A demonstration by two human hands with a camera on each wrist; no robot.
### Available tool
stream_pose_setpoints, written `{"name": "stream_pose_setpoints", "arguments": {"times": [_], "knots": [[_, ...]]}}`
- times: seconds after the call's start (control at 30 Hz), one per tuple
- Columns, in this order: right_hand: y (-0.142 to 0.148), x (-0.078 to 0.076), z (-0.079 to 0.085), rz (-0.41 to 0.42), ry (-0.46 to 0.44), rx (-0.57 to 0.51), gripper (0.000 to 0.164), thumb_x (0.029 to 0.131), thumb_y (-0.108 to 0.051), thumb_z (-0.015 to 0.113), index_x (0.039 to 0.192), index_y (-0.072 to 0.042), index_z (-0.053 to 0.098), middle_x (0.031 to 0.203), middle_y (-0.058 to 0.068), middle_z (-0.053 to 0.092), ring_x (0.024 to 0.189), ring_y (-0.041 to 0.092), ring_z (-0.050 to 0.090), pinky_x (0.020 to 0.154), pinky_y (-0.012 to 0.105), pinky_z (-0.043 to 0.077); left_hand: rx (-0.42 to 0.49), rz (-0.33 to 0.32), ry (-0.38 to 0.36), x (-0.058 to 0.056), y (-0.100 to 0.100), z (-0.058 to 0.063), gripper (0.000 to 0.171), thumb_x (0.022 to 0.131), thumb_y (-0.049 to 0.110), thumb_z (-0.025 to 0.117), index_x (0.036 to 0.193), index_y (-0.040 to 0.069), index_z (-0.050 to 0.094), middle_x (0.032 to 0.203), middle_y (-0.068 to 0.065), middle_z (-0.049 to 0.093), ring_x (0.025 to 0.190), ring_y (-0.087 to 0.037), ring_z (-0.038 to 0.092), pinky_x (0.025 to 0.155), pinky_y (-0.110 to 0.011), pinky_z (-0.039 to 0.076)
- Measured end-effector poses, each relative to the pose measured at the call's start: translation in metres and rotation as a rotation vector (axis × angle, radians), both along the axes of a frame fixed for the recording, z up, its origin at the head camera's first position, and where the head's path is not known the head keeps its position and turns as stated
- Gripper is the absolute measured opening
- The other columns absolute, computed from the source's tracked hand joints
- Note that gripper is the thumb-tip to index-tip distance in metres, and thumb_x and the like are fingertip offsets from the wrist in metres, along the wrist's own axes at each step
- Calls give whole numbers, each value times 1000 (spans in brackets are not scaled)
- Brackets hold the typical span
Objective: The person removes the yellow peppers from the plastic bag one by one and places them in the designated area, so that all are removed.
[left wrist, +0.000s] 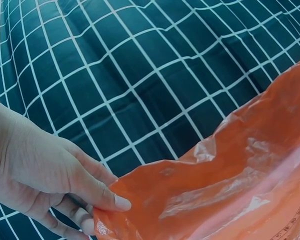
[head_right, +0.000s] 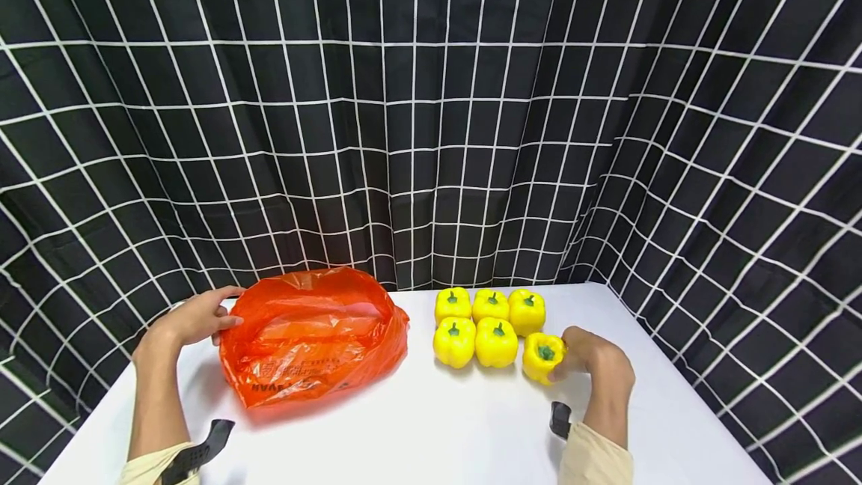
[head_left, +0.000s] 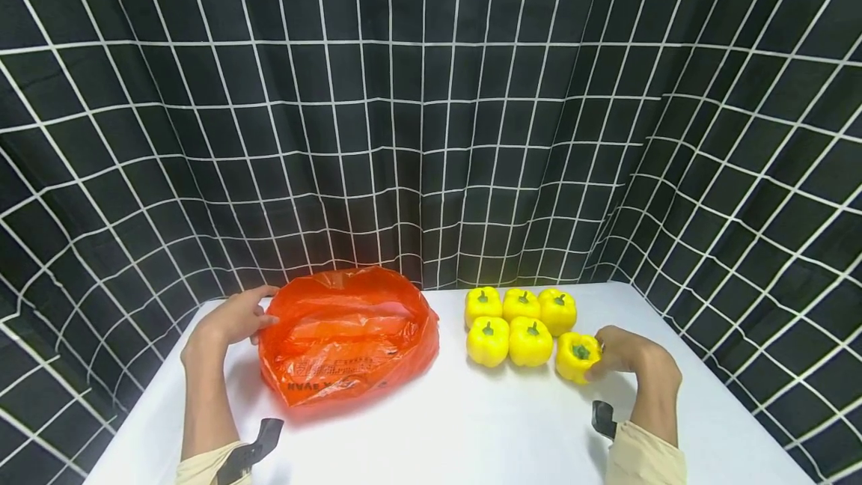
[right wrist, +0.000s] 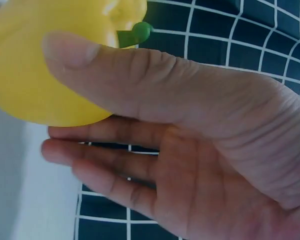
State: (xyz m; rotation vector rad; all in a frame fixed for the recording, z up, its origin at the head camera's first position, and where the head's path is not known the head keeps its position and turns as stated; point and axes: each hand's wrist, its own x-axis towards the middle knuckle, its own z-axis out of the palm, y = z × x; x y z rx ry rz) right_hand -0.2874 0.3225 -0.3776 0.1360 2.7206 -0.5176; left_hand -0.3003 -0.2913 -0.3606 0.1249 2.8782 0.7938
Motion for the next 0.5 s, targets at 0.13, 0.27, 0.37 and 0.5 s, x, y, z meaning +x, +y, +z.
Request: {"name": "stream_pose_setpoints", "arguments": {"times": [0.13,0.27,0.37,0.5], "knots": [[-3,-7,-5,52,22,-27,66,80,-23,84,133,7,60,133,30,64,124,52,58,105,69,48,1,0,7,1,-2,2,64,98,12,69,153,-4,40,101,-19,72,68,-19,63,91,-60,61],[-7,-9,-11,76,32,-55,68,83,-26,82,138,5,57,135,32,62,127,54,55,105,70,48,0,-1,7,2,-4,3,64,98,11,69,153,-5,40,103,-19,72,69,-18,63,90,-58,62],[-7,-8,-13,82,37,-51,68,84,-28,81,138,5,56,134,33,62,125,55,56,102,69,49,2,-12,5,1,-3,2,64,98,11,69,154,-4,40,95,-14,72,68,-19,63,89,-57,62],[-5,-10,-14,80,44,-51,66,85,-31,81,135,5,58,131,32,64,124,53,58,101,69,50,-1,-14,12,0,-2,2,65,99,12,69,154,-4,39,83,-8,68,66,-20,62,91,-60,59]]}}
